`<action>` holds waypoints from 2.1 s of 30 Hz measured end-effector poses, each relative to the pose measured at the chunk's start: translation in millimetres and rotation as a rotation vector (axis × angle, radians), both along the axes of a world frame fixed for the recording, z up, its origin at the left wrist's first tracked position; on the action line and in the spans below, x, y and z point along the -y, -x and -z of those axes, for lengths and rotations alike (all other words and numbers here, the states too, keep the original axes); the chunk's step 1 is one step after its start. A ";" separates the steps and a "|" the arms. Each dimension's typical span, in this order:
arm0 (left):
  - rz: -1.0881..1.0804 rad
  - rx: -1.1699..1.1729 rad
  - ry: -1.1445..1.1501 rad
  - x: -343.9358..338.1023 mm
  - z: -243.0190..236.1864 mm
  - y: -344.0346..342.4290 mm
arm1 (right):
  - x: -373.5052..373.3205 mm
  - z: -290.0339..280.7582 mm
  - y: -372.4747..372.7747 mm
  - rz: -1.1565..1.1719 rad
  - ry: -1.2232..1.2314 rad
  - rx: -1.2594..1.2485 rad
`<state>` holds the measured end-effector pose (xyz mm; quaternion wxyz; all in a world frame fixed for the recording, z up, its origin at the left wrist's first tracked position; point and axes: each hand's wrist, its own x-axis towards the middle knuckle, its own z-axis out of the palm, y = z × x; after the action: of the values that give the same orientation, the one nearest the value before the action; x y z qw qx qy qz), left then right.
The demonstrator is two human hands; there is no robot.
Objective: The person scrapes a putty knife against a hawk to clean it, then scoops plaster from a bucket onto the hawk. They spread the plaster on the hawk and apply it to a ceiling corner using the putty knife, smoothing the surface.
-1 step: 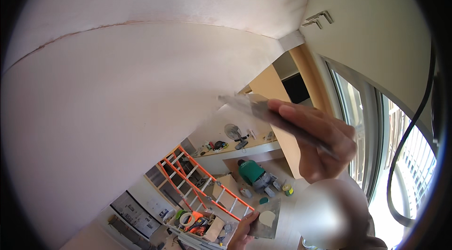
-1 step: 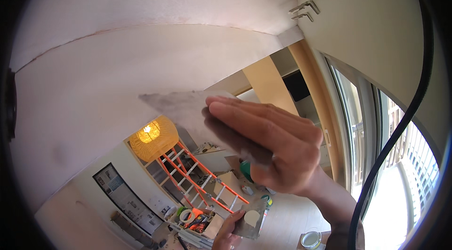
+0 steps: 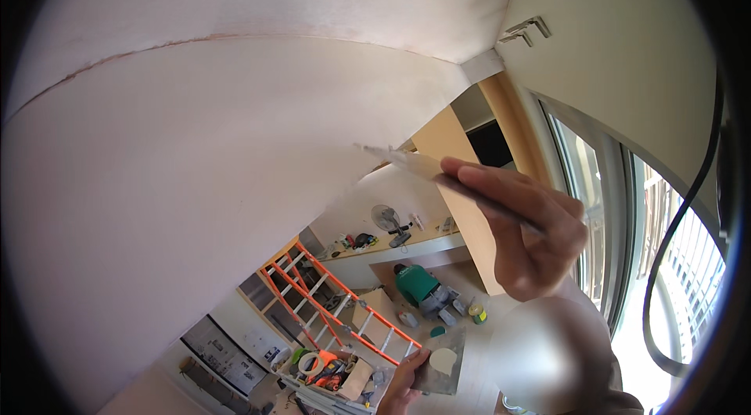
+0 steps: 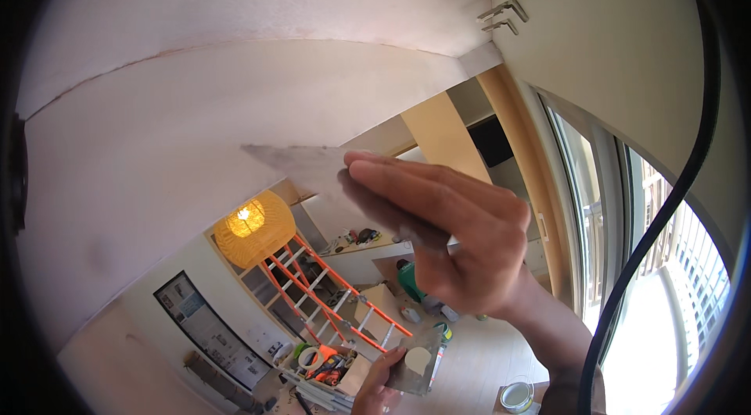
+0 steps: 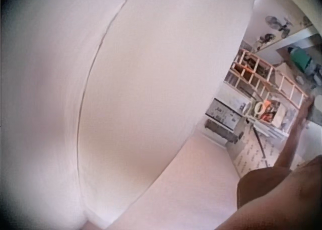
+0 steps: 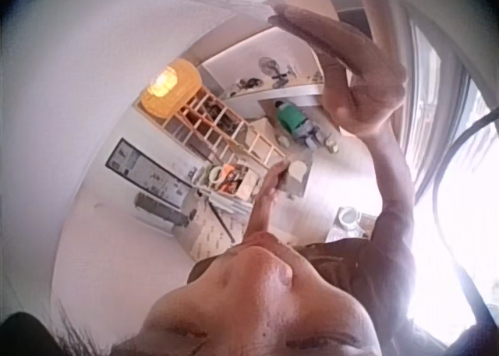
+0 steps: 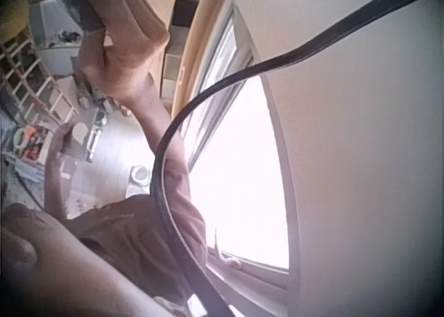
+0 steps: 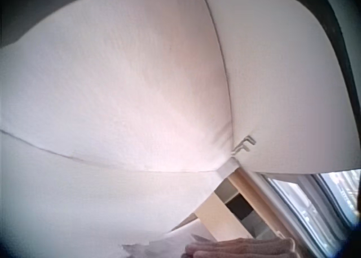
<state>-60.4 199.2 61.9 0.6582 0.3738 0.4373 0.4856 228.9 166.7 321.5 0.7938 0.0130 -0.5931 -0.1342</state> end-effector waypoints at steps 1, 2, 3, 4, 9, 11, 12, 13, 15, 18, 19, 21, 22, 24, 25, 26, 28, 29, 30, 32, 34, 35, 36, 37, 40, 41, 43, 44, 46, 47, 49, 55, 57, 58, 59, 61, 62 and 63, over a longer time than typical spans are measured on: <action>-0.003 -0.002 -0.017 2.1 -1.3 0.3 | -2.5 2.1 0.5 -0.022 0.051 -0.002; -0.004 -0.004 -0.033 4.2 -2.7 0.9 | -4.9 4.5 1.1 -0.042 0.101 -0.003; -0.004 -0.005 -0.050 6.3 -3.1 1.4 | -5.1 6.2 0.9 -0.061 0.152 -0.005; -0.005 -0.003 -0.049 8.1 -3.5 2.5 | -4.0 4.6 3.4 -0.018 0.152 -0.059; 0.035 0.020 -0.051 9.1 -1.0 2.0 | -4.6 8.1 -5.5 -0.057 0.373 -0.051; 0.076 0.041 -0.049 4.9 4.1 4.6 | 3.8 3.1 -2.4 -0.105 0.373 -0.074; 0.098 0.052 -0.048 4.8 4.7 4.1 | 7.3 1.7 -3.1 -0.095 0.386 -0.076; 0.089 0.043 -0.046 11.2 1.1 3.9 | 9.7 0.8 -1.1 -0.105 0.402 -0.077; 0.109 0.042 -0.047 11.6 -6.1 -4.2 | 11.4 0.6 1.3 -0.057 0.412 -0.055; 0.104 0.031 -0.049 16.8 -19.3 -13.4 | 14.4 -2.4 10.0 -0.055 0.352 -0.051; 0.117 0.034 -0.050 17.3 -23.2 -16.5 | 18.8 -2.8 12.2 -0.036 0.385 -0.028; 0.105 0.048 -0.040 18.9 -20.8 -16.3 | 29.5 0.2 19.3 0.002 0.488 0.038; 0.118 0.059 -0.040 16.5 -17.6 -15.6 | 36.1 1.7 22.2 0.036 0.554 0.075; 0.122 0.068 -0.040 15.4 -16.6 -16.2 | 30.5 7.3 37.1 0.050 0.376 0.019; 0.135 0.071 -0.042 14.7 -17.2 -21.8 | 23.7 8.8 39.5 0.108 0.251 -0.004; 0.131 0.070 -0.045 17.1 -18.8 -23.6 | 14.8 10.5 42.3 0.153 0.129 -0.032; 0.114 0.071 -0.038 19.2 -18.5 -24.6 | -11.0 13.0 43.3 0.274 -0.114 -0.066; 0.103 0.073 -0.041 19.0 -18.8 -25.4 | -19.0 14.8 43.7 0.325 -0.205 -0.080; 0.098 0.069 -0.045 18.5 -19.3 -25.9 | -23.1 19.2 42.5 0.354 -0.224 -0.085; 0.066 0.062 -0.043 20.7 -17.1 -19.5 | -28.4 24.2 41.5 0.398 -0.247 -0.083; 0.072 0.055 -0.055 20.5 -15.3 -16.0 | -33.9 20.1 43.9 0.301 -0.282 -0.153; 0.080 0.051 -0.062 19.8 -14.6 -15.8 | -35.4 17.0 45.2 0.257 -0.300 -0.187; 0.078 0.046 -0.070 18.8 -13.8 -16.3 | -35.8 13.8 46.4 0.222 -0.316 -0.194; 0.065 0.037 -0.075 19.1 -12.2 -13.9 | -38.1 12.0 50.8 0.176 -0.326 -0.206; 0.038 0.032 -0.084 21.9 -11.9 -10.7 | -39.6 10.7 59.6 0.204 -0.284 -0.181; 0.033 0.035 -0.088 22.6 -12.4 -10.1 | -38.9 10.0 61.9 0.242 -0.259 -0.162; 0.017 0.011 -0.079 21.6 -10.1 -7.2 | -32.6 10.9 68.3 0.298 -0.196 -0.169; 0.009 0.000 -0.075 20.8 -9.3 -5.9 | -30.0 11.2 71.8 0.325 -0.165 -0.172; -0.010 0.001 -0.075 21.4 -8.6 -3.9 | -29.3 11.8 78.8 0.283 -0.131 -0.195; -0.021 0.000 -0.073 22.2 -8.0 -2.7 | -29.6 11.9 82.1 0.260 -0.112 -0.208; -0.029 -0.012 -0.073 23.5 -12.3 -4.2 | -27.7 7.6 84.9 0.290 -0.126 -0.202; -0.015 0.020 -0.085 24.7 -21.7 -6.3 | -15.5 24.2 90.0 0.271 -0.067 -0.139; -0.025 0.015 -0.086 25.5 -23.1 -4.0 | -10.2 38.8 85.3 0.249 -0.033 -0.049; -0.033 0.029 -0.087 25.9 -24.4 -6.8 | -12.9 38.0 81.6 0.232 -0.052 -0.124; -0.040 0.042 -0.088 24.9 -24.9 -9.1 | -12.5 35.3 73.4 0.219 -0.032 -0.141; 0.016 0.069 -0.091 18.0 -18.0 -4.9 | -5.3 21.4 55.1 0.183 0.016 -0.178; 0.037 0.081 -0.090 16.2 -14.5 -0.8 | -4.5 12.3 54.1 0.133 -0.002 -0.164; 0.036 0.082 -0.087 15.5 -13.0 1.4 | -6.9 6.2 52.2 0.118 -0.018 -0.140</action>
<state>-61.8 183.7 74.9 0.6675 0.3897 0.3813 0.5071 176.7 173.6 315.3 0.8238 -0.0242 -0.5348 -0.1864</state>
